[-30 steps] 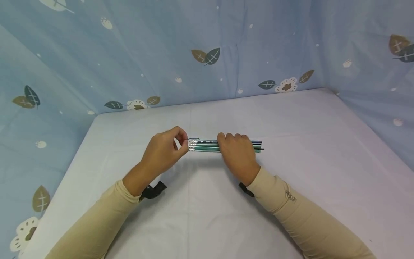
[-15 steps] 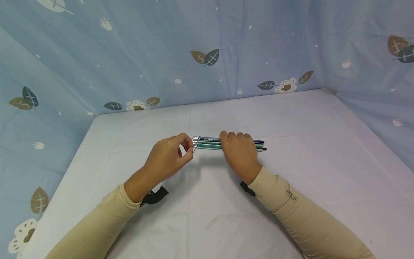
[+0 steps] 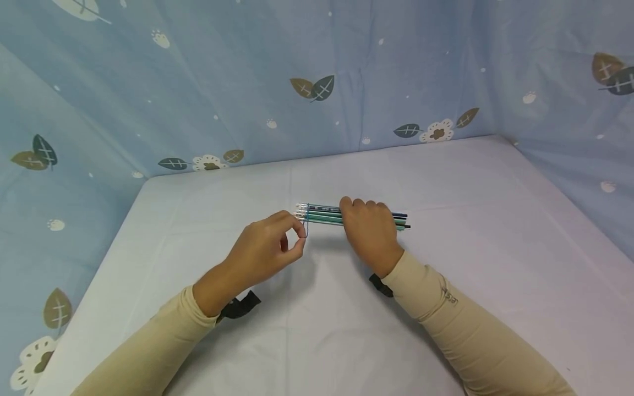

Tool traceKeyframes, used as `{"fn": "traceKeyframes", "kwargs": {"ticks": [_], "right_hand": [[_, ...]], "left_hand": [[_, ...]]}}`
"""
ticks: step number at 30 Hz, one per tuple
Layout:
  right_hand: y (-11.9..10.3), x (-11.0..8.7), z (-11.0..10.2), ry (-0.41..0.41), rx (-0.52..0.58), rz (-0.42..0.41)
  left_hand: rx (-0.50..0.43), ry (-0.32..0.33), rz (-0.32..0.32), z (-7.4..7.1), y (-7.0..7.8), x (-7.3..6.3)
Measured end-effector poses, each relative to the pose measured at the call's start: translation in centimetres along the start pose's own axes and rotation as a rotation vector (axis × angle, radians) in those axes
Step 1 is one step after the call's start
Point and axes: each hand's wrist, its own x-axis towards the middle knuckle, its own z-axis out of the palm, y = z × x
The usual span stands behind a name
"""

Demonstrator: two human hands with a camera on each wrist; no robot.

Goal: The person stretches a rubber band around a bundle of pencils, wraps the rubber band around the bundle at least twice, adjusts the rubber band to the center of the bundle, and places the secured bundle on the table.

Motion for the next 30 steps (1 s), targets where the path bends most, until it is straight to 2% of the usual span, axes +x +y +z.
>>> {"fn": "traceKeyframes", "kwargs": {"ticks": [6, 12, 15, 18, 25, 30], "right_hand": [[0.0, 0.0, -0.1, 0.009, 0.005, 0.001], [0.0, 0.0, -0.1, 0.027, 0.006, -0.008], [0.0, 0.0, -0.1, 0.032, 0.007, -0.004], [-0.1, 0.0, -0.2, 0.036, 0.008, 0.003], [-0.2, 0.1, -0.3, 0.056, 0.009, 0.015], [-0.1, 0.1, -0.2, 0.073, 0.017, 0.011]], "left_hand": [[0.018, 0.024, 0.094, 0.3, 0.1, 0.0], [0.007, 0.065, 0.163, 0.4, 0.0, 0.1], [0.014, 0.067, 0.174, 0.4, 0.0, 0.1], [0.001, 0.036, 0.138, 0.5, -0.2, 0.0], [-0.029, -0.062, -0.015, 1.0, -0.9, 0.0], [-0.047, -0.062, -0.024, 1.3, -1.0, 0.0]]}}
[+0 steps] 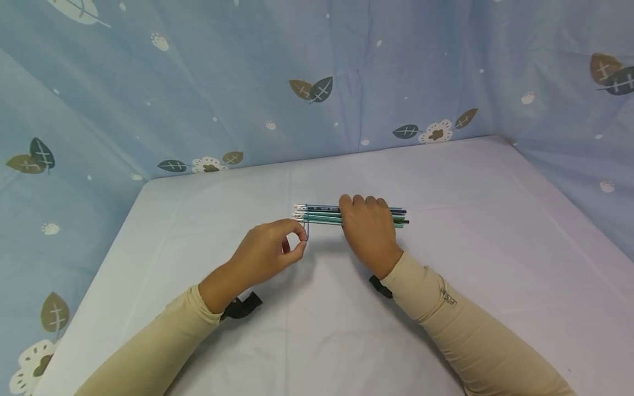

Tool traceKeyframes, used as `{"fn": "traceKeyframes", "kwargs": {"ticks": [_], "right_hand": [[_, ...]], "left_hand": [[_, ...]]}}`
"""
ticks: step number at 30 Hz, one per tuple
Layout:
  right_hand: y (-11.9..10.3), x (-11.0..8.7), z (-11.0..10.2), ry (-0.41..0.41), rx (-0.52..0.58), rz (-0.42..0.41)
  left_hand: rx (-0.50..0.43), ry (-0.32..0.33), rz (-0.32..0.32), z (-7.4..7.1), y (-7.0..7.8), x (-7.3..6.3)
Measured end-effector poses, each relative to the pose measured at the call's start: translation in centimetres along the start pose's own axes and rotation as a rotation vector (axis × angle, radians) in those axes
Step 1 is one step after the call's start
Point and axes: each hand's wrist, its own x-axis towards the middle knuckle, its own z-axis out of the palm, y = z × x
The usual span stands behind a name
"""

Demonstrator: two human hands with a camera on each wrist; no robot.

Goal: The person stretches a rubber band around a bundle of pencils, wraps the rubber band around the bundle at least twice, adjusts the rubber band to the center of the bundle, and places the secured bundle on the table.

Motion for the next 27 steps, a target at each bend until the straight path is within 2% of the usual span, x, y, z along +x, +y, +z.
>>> {"fn": "traceKeyframes", "kwargs": {"ticks": [11, 16, 19, 22, 24, 27], "right_hand": [[0.22, -0.01, 0.05, -0.019, 0.014, 0.016], [0.25, -0.01, -0.06, -0.020, 0.014, 0.016], [0.30, 0.03, -0.08, -0.008, 0.015, 0.014], [0.36, 0.07, -0.07, 0.008, 0.014, 0.011], [0.38, 0.08, -0.08, 0.016, 0.012, 0.014], [0.41, 0.08, -0.15, 0.027, 0.009, 0.020]], "left_hand": [[-0.140, 0.045, 0.081, 0.65, 0.03, -0.21], [-0.151, 0.059, 0.091, 0.66, 0.16, -0.23], [-0.160, 0.055, 0.058, 0.59, 0.19, -0.16], [-0.208, 0.046, -0.003, 0.66, 0.07, -0.07], [-0.274, 0.031, -0.051, 0.82, -0.10, -0.03], [-0.436, -0.012, -0.135, 1.07, -0.36, 0.02]]}}
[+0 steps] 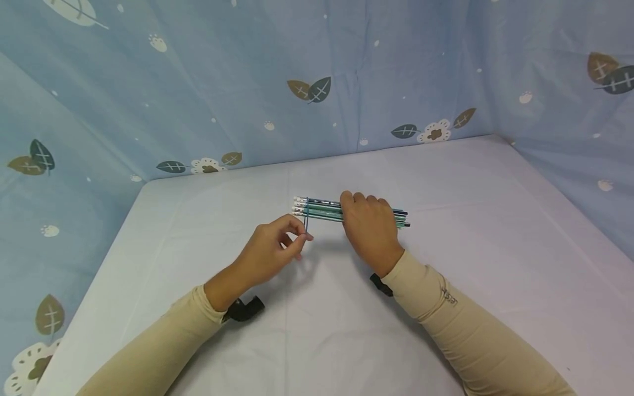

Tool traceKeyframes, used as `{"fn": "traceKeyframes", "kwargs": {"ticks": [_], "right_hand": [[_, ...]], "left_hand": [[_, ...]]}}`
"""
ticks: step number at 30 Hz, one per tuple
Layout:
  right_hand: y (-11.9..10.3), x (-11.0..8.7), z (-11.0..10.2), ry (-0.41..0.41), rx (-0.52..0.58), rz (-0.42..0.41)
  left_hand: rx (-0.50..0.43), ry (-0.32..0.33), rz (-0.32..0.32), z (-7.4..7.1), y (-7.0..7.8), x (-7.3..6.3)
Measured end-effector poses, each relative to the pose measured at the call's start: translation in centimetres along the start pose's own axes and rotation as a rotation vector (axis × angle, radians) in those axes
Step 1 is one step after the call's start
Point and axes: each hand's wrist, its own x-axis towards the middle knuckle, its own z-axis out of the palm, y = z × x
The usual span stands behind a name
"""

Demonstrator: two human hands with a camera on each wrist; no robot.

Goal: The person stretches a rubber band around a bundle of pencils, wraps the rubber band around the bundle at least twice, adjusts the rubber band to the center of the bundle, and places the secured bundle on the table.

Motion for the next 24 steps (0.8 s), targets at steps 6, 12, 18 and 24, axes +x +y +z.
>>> {"fn": "traceKeyframes", "kwargs": {"ticks": [6, 12, 18, 24], "right_hand": [[-0.1, 0.1, 0.0, 0.017, 0.014, -0.005], [-0.2, 0.1, 0.0, 0.024, 0.022, -0.019], [-0.2, 0.1, 0.0, 0.032, 0.050, -0.069], [-0.1, 0.1, 0.2, 0.051, 0.081, -0.140]], "left_hand": [[-0.284, -0.062, -0.247, -0.2, -0.5, 0.2], [-0.447, -0.116, -0.360, -0.8, -1.3, 0.8], [-0.537, -0.151, -0.404, -1.6, -1.9, 1.2], [-0.496, -0.195, -0.403, -2.6, -1.7, 1.4]]}}
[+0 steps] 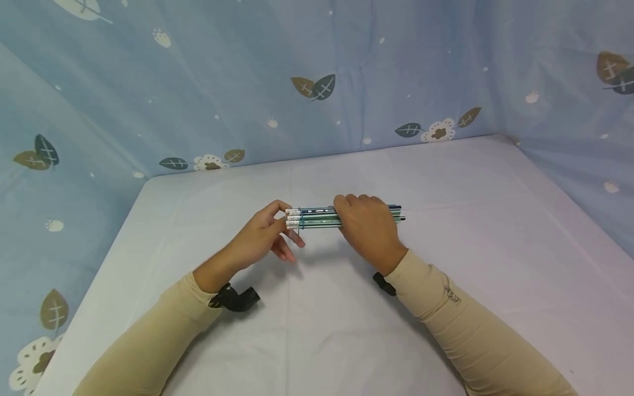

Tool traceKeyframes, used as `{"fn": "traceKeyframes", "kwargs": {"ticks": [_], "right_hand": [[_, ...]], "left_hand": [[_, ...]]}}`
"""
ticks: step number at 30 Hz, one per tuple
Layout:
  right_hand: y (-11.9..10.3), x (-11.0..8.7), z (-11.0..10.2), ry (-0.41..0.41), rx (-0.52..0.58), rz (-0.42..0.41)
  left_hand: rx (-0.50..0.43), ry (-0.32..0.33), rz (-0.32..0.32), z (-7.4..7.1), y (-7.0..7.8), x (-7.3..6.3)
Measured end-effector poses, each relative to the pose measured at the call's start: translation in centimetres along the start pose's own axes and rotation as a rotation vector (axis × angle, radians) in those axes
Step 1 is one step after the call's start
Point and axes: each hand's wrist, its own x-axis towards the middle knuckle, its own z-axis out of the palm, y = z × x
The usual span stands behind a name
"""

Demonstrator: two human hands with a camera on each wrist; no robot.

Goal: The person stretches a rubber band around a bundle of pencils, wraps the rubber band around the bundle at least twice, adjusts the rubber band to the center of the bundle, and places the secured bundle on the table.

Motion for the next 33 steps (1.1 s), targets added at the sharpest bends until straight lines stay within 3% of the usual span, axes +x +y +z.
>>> {"fn": "traceKeyframes", "kwargs": {"ticks": [9, 15, 23, 33], "right_hand": [[0.3, 0.1, -0.2, -0.102, 0.031, -0.096], [0.4, 0.1, -0.1, -0.119, 0.028, -0.141], [0.4, -0.1, -0.1, -0.136, 0.003, -0.142], [0.0, -0.2, -0.2, -0.118, -0.022, -0.108]], "left_hand": [[0.053, -0.052, -0.005, -0.7, 1.1, -0.6], [0.108, -0.099, 0.014, -1.1, 1.4, -0.9], [0.127, -0.121, -0.007, -1.2, 2.0, -1.5], [0.132, -0.094, -0.086, -0.9, 2.4, -1.6]]}}
